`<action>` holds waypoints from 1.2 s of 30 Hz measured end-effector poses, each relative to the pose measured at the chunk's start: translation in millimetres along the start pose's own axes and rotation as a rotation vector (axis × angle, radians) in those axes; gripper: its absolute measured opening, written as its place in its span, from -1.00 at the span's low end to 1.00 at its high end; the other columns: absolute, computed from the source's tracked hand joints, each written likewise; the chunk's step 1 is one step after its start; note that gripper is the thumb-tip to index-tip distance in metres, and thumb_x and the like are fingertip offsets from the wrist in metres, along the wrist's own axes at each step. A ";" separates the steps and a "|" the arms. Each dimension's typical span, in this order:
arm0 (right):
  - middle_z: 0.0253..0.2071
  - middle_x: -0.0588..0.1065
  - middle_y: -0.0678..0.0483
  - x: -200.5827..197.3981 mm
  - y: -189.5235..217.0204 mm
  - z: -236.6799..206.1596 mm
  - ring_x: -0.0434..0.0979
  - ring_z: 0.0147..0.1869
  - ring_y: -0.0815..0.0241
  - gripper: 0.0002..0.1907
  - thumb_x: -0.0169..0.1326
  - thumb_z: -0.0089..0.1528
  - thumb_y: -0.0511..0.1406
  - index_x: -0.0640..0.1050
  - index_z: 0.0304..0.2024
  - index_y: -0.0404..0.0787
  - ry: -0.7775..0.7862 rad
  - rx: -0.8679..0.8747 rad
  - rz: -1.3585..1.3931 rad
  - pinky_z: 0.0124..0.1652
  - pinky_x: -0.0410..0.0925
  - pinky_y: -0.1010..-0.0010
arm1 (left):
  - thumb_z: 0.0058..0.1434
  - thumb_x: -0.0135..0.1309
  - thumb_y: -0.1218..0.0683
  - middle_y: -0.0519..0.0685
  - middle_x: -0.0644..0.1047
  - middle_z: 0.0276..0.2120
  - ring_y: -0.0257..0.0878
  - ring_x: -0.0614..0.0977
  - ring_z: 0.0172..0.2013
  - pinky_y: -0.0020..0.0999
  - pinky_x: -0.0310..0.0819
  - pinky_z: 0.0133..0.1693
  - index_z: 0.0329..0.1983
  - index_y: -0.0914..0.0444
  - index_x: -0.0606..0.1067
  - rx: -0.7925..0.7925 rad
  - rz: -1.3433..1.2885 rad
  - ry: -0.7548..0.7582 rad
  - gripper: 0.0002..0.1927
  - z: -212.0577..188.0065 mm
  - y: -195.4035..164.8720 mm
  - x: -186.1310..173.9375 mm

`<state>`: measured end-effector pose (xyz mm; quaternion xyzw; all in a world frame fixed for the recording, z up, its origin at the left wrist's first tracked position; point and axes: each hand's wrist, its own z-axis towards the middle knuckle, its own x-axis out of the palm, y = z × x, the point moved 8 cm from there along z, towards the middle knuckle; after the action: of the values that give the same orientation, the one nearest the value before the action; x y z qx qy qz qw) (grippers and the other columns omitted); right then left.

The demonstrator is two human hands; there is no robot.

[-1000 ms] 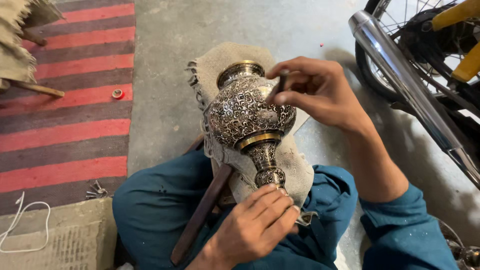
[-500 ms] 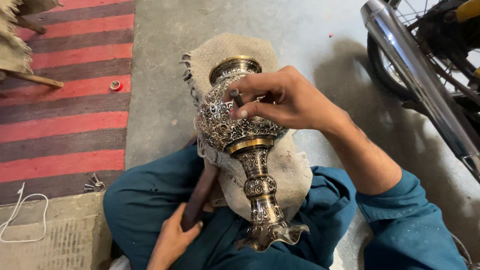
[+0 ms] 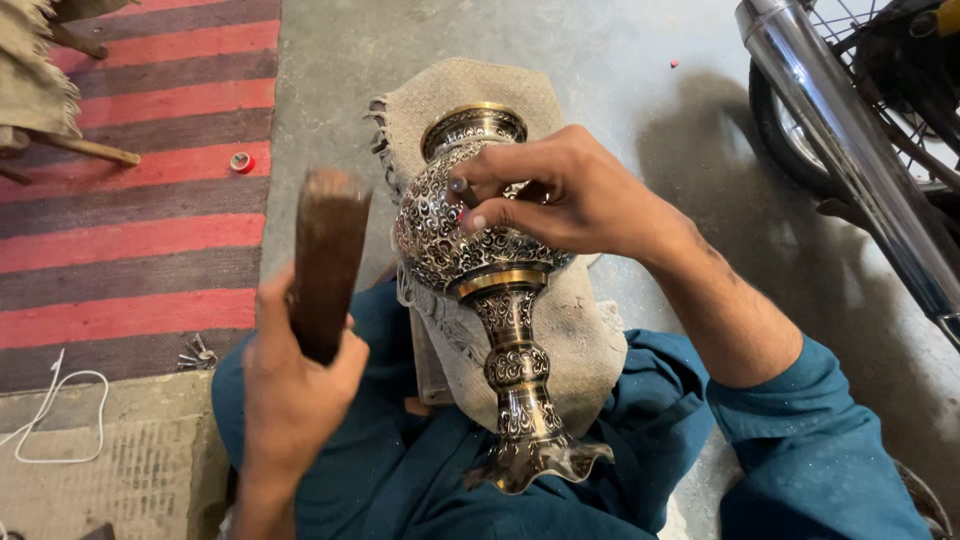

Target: The person sits on the floor with an engraved brass vase resting on a cloth pad on their lap. They hold a punch against the vase's decorated surface and strike it with a wooden mallet, repositioning the punch repeatedly to work the pattern, occasionally steadying the vase with the other hand.

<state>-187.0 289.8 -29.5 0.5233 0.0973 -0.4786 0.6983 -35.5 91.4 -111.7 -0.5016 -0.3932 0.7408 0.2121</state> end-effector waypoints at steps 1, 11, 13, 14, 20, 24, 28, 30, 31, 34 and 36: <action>-0.19 0.67 0.06 1.1 0.5 0.6 0.74 -0.08 0.23 -0.70 0.24 0.32 -0.31 0.59 0.08 -0.25 0.014 -0.002 -0.001 -0.10 0.59 0.43 | 0.16 0.14 0.26 0.03 0.59 -0.25 -0.13 0.73 -0.24 -0.18 0.57 -0.22 0.29 0.19 0.25 0.011 0.029 -0.016 -0.38 3.7 -8.0 -5.4; -0.30 0.67 0.07 7.7 -14.7 11.8 0.67 -0.31 0.22 -0.69 0.25 0.26 -0.25 0.62 0.02 -0.21 0.234 0.041 -0.020 -0.35 0.48 0.38 | 0.09 0.18 0.29 0.25 0.50 0.06 0.25 0.59 0.04 0.07 0.50 0.02 0.44 0.12 0.24 0.363 0.367 -0.187 -0.19 5.7 -55.2 -22.8; -0.22 0.64 0.02 1.8 -23.2 10.8 0.66 -0.23 0.18 -0.75 0.20 0.32 -0.27 0.59 0.02 -0.23 0.183 0.015 0.125 -0.28 0.49 0.35 | 0.08 0.24 0.25 0.18 0.54 -0.16 0.19 0.63 -0.14 0.07 0.49 -0.13 0.45 0.08 0.34 0.110 0.481 -0.057 -0.19 3.2 -15.6 -12.1; -0.09 0.60 -0.02 -6.6 -28.1 10.9 0.67 -0.10 0.16 -0.80 0.15 0.39 -0.29 0.56 0.03 -0.25 0.110 -0.022 0.264 -0.19 0.55 0.36 | 0.09 0.21 0.24 0.17 0.56 -0.16 0.15 0.64 -0.14 0.02 0.51 -0.13 0.43 0.12 0.31 0.022 0.361 -0.068 -0.22 -1.0 4.7 -12.2; -0.19 0.57 -0.02 -53.6 -98.4 -65.3 0.67 -0.03 0.13 -0.77 0.10 0.46 -0.34 0.43 0.14 -0.23 -0.678 0.262 0.704 0.04 0.59 0.25 | 0.08 0.20 0.21 0.07 0.61 -0.32 -0.13 0.68 -0.30 -0.23 0.58 -0.18 0.05 0.28 0.40 -0.332 -0.068 0.185 -0.55 -65.6 150.7 49.4; -0.37 0.36 0.14 -9.1 -87.8 -131.3 0.48 -0.29 0.27 -0.79 0.16 0.46 -0.27 0.41 -0.07 -0.23 -0.871 0.267 0.813 -0.13 0.50 0.31 | -0.01 0.22 0.24 0.07 0.57 -0.11 -0.19 0.61 -0.14 -0.25 0.51 -0.08 0.42 0.23 0.20 -0.312 -0.347 0.360 -0.13 -104.1 184.4 101.8; -0.52 0.31 0.17 68.2 -53.7 -175.8 0.36 -0.49 0.32 -0.70 0.14 0.36 -0.16 0.41 -0.16 -0.27 -0.916 0.321 0.993 -0.43 0.34 0.46 | -0.03 0.29 0.19 0.16 0.53 -0.13 -0.03 0.59 -0.09 -0.16 0.48 -0.03 0.42 0.21 0.25 -0.252 -0.086 0.457 -0.10 -96.6 155.8 98.1; -0.58 0.26 0.19 106.3 -40.2 -192.6 0.26 -0.59 0.33 -0.75 0.06 0.36 -0.20 0.39 -0.23 -0.26 -0.984 0.342 1.157 -0.55 0.20 0.53 | 0.01 0.32 0.12 0.17 0.51 -0.03 0.02 0.57 0.00 -0.12 0.44 0.04 0.38 0.27 0.28 -0.012 0.008 0.278 -0.17 -78.2 96.3 75.3; -0.56 0.23 0.20 122.6 -38.1 -198.1 0.19 -0.59 0.36 -0.79 0.02 0.34 -0.23 0.38 -0.22 -0.25 -1.031 0.331 1.251 -0.56 0.14 0.54 | 0.06 0.30 0.08 0.18 0.51 0.01 0.05 0.57 0.04 -0.11 0.43 0.08 0.35 0.30 0.32 0.113 -0.002 0.178 -0.23 -71.8 61.6 65.1; -0.57 0.20 0.21 169.2 -46.9 -213.8 0.16 -0.57 0.35 -0.83 0.00 0.31 -0.24 0.34 -0.22 -0.19 -1.101 0.443 1.524 -0.53 0.11 0.51 | 0.24 0.21 0.00 0.18 0.53 0.07 0.05 0.58 0.13 -0.14 0.46 0.18 0.21 0.31 0.44 0.424 -0.272 0.155 -0.47 -74.7 -36.1 55.2; -0.59 0.20 0.22 186.5 -58.9 -221.3 0.15 -0.59 0.37 -0.84 -0.03 0.29 -0.24 0.34 -0.20 -0.19 -1.151 0.450 1.605 -0.54 0.13 0.51 | 0.22 0.27 -0.09 0.15 0.51 0.02 0.06 0.55 0.11 -0.03 0.41 0.27 0.13 0.31 0.47 0.767 -0.297 0.210 -0.47 -88.6 -97.1 57.9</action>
<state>-54.0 366.8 -281.7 0.2434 -0.7270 -0.0546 0.6397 13.7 223.6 -84.5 -0.3967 -0.1334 0.7398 0.5268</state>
